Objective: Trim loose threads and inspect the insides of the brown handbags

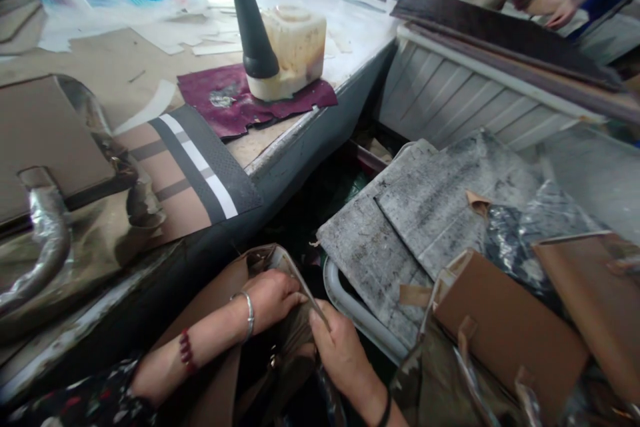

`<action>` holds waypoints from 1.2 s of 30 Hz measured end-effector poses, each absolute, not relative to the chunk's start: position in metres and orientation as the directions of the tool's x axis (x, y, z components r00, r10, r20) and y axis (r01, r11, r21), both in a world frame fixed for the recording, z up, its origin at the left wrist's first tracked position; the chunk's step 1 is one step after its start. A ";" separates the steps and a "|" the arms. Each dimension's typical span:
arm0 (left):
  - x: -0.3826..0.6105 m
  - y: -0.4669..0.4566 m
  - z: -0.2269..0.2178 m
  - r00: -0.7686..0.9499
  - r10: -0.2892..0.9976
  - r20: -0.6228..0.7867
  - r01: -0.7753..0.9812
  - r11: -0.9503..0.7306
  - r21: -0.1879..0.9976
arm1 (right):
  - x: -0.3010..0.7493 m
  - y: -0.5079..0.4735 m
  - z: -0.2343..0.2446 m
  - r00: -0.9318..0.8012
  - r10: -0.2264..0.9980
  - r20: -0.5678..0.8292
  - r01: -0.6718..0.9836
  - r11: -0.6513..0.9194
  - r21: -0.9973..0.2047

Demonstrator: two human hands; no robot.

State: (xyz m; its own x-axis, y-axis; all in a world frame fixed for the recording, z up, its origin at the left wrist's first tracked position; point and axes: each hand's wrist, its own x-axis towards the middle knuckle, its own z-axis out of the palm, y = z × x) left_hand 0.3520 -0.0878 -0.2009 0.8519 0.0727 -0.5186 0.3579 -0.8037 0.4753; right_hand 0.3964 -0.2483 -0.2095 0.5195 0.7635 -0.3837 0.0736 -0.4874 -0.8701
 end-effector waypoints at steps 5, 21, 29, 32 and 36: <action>0.349 -0.090 -0.197 0.855 0.096 -0.509 0.375 -0.793 0.480 | 0.401 -0.247 -0.205 0.506 0.753 -0.422 0.064 -0.520 -0.852; 0.328 -0.104 -0.180 0.868 0.131 -0.479 0.367 -0.819 0.442 | 0.389 -0.255 -0.197 0.432 0.765 -0.477 -0.014 -0.524 -0.852; 0.326 -0.103 -0.167 0.918 0.075 -0.390 0.244 -0.882 0.403 | 0.381 -0.259 -0.210 0.474 0.730 -0.493 -0.014 -0.553 -0.833; 0.324 -0.089 -0.160 0.957 0.031 -0.288 0.143 -0.915 0.377 | 0.376 -0.261 -0.203 0.491 0.745 -0.452 0.063 -0.548 -0.834; 0.321 -0.066 -0.161 0.989 -0.012 -0.145 0.037 -0.944 0.329 | 0.370 -0.262 -0.190 0.467 0.770 -0.435 0.149 -0.554 -0.819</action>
State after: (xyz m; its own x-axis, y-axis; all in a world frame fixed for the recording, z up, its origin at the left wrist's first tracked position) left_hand 0.3215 -0.0660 -0.1611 0.9894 -0.0117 -0.1447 0.0369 -0.9437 0.3287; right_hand 0.3700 -0.2616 -0.1902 0.4674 0.7697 -0.4348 0.1493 -0.5535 -0.8194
